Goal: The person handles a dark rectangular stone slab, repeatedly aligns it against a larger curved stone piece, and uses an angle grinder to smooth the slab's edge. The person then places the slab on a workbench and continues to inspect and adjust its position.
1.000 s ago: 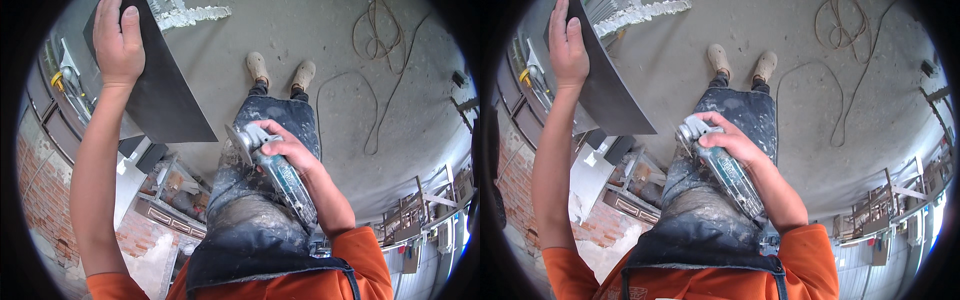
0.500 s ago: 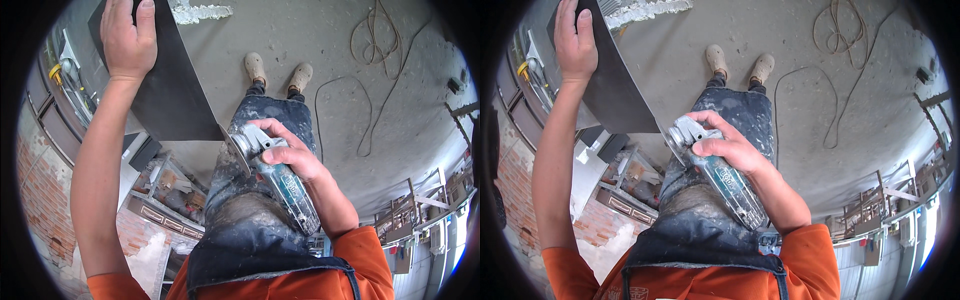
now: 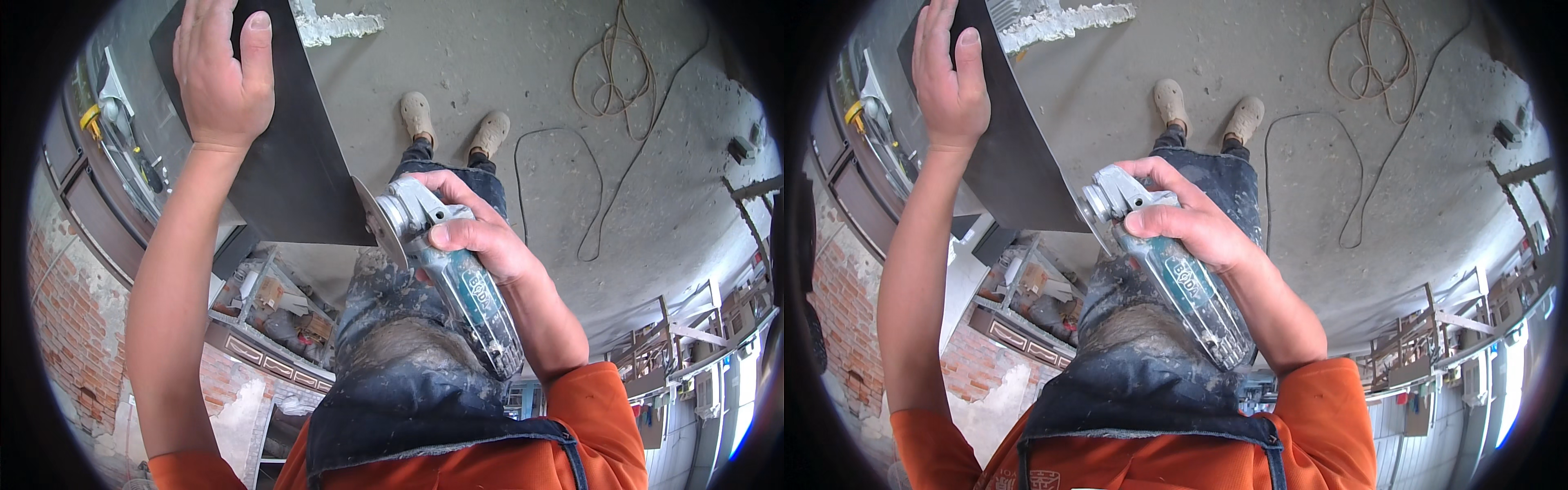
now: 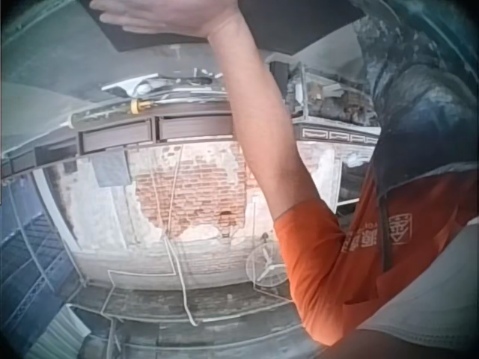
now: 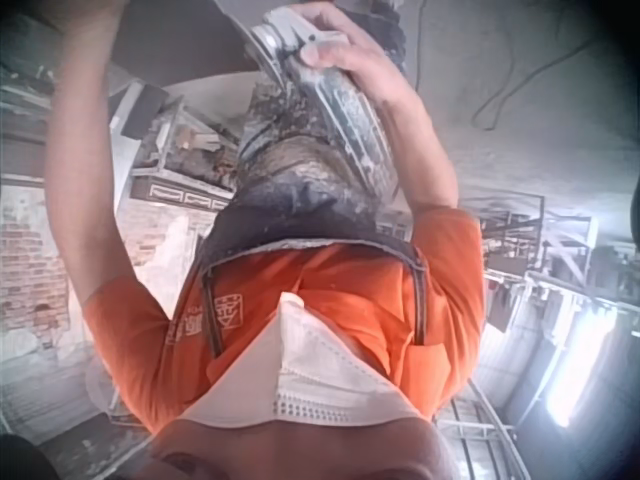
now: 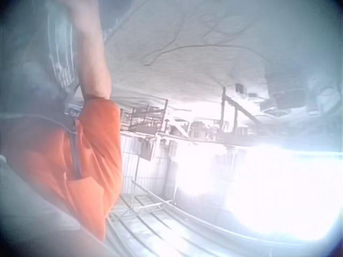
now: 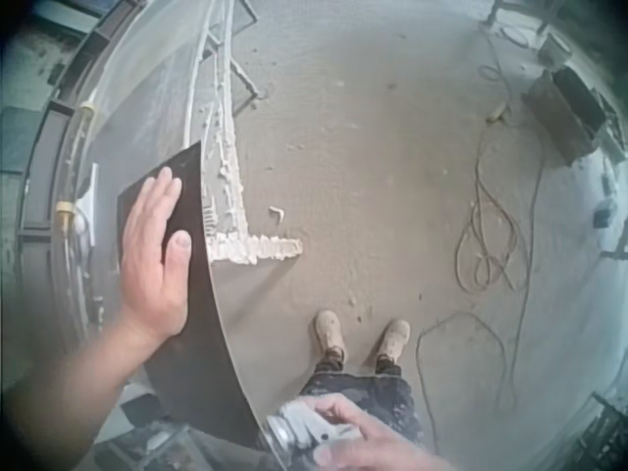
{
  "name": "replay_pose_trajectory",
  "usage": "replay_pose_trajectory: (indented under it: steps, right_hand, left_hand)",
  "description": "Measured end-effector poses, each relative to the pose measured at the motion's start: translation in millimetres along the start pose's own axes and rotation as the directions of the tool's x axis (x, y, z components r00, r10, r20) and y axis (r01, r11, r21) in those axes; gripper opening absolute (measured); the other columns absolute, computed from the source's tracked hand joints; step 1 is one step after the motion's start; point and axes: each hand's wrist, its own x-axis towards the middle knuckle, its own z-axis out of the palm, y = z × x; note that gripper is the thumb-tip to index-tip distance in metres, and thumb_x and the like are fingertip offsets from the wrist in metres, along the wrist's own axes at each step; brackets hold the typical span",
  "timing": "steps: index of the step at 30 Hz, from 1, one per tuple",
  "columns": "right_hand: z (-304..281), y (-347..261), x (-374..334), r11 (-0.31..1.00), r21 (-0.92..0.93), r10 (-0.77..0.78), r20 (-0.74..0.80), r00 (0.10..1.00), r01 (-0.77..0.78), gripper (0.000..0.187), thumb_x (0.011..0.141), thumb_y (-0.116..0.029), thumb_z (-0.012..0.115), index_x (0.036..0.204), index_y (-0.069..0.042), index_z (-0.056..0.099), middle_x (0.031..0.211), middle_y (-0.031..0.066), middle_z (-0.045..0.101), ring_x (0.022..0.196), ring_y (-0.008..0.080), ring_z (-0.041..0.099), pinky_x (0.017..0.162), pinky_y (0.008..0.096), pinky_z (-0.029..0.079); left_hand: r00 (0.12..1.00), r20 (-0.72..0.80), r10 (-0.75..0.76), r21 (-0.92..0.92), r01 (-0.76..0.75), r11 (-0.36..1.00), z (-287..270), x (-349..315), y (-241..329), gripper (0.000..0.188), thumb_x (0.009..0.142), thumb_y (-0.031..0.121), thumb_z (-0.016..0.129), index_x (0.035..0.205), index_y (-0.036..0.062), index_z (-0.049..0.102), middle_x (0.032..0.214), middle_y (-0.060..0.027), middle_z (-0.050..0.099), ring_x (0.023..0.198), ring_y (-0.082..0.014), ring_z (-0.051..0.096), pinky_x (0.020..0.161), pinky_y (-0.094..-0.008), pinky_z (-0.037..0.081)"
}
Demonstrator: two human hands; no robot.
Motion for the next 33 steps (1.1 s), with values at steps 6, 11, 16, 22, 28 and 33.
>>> replay_pose_trajectory:
  steps: [6,11,16,22,28,33]
  right_hand:
    - [7.2,-20.6,12.4,0.999,0.014,-0.035,0.016,0.999,0.035,0.067,0.085,-0.021,0.080,0.143,-0.004,0.052,0.115,0.0123,0.065,0.083,0.0198,0.070,0.071,0.0342,0.062]
    - [16.5,-38.1,22.5,0.998,0.000,-0.063,0.029,0.998,0.063,0.068,0.085,-0.023,0.080,0.143,-0.004,0.052,0.113,0.0113,0.066,0.083,0.0183,0.070,0.070,0.0327,0.062]
    - [22.1,-59.4,38.3,0.994,-0.026,-0.101,0.057,0.993,0.103,0.067,0.086,-0.024,0.079,0.144,-0.004,0.051,0.110,0.0116,0.068,0.081,0.0180,0.071,0.068,0.0330,0.062]
    - [36.6,-83.7,55.9,0.985,-0.054,-0.163,0.034,0.986,0.165,0.068,0.087,-0.026,0.078,0.144,-0.003,0.050,0.106,0.0133,0.068,0.078,0.0191,0.072,0.066,0.0342,0.063]
    - [40.8,-105.5,80.4,0.971,-0.075,-0.221,0.066,0.973,0.226,0.066,0.087,-0.026,0.078,0.142,-0.001,0.050,0.102,0.0139,0.068,0.073,0.0202,0.072,0.062,0.0350,0.063]
    - [51.8,-137.1,97.6,0.944,-0.103,-0.299,0.130,0.946,0.312,0.063,0.088,-0.028,0.079,0.139,-0.001,0.052,0.102,0.0137,0.068,0.074,0.0214,0.072,0.063,0.0373,0.065]
  left_hand:
    - [1.000,0.028,0.001,0.002,-0.001,1.000,-3.1,2.1,1.7,0.054,0.107,0.027,0.048,0.150,-0.0052,0.051,0.157,-0.0264,0.050,0.148,-0.0462,0.043,0.125,-0.0505,0.030]
    - [0.999,-0.018,0.039,-0.122,-0.040,0.992,5.8,4.2,-6.3,0.054,0.108,0.031,0.046,0.151,-0.0011,0.053,0.160,-0.0218,0.050,0.149,-0.0443,0.043,0.124,-0.0498,0.030]
    - [0.999,0.034,0.004,-0.096,-0.001,0.995,2.4,4.9,-3.7,0.057,0.108,0.033,0.045,0.152,-0.0021,0.052,0.162,-0.0216,0.047,0.151,-0.0442,0.040,0.126,-0.0515,0.026]
    - [1.000,-0.013,0.015,-0.104,-0.016,0.994,6.9,2.6,-8.5,0.055,0.104,0.031,0.055,0.151,0.0020,0.054,0.158,-0.0215,0.052,0.147,-0.0483,0.044,0.121,-0.0576,0.029]
    - [0.999,0.044,-0.015,-0.104,0.020,0.994,1.4,2.7,-4.6,0.058,0.104,0.031,0.055,0.154,0.0017,0.051,0.162,-0.0214,0.048,0.150,-0.0480,0.040,0.123,-0.0590,0.025]
    - [0.997,0.070,-0.034,-0.100,0.041,0.994,-1.8,4.4,-1.2,0.060,0.102,0.028,0.057,0.155,0.0019,0.049,0.164,-0.0204,0.046,0.152,-0.0470,0.037,0.123,-0.0602,0.023]
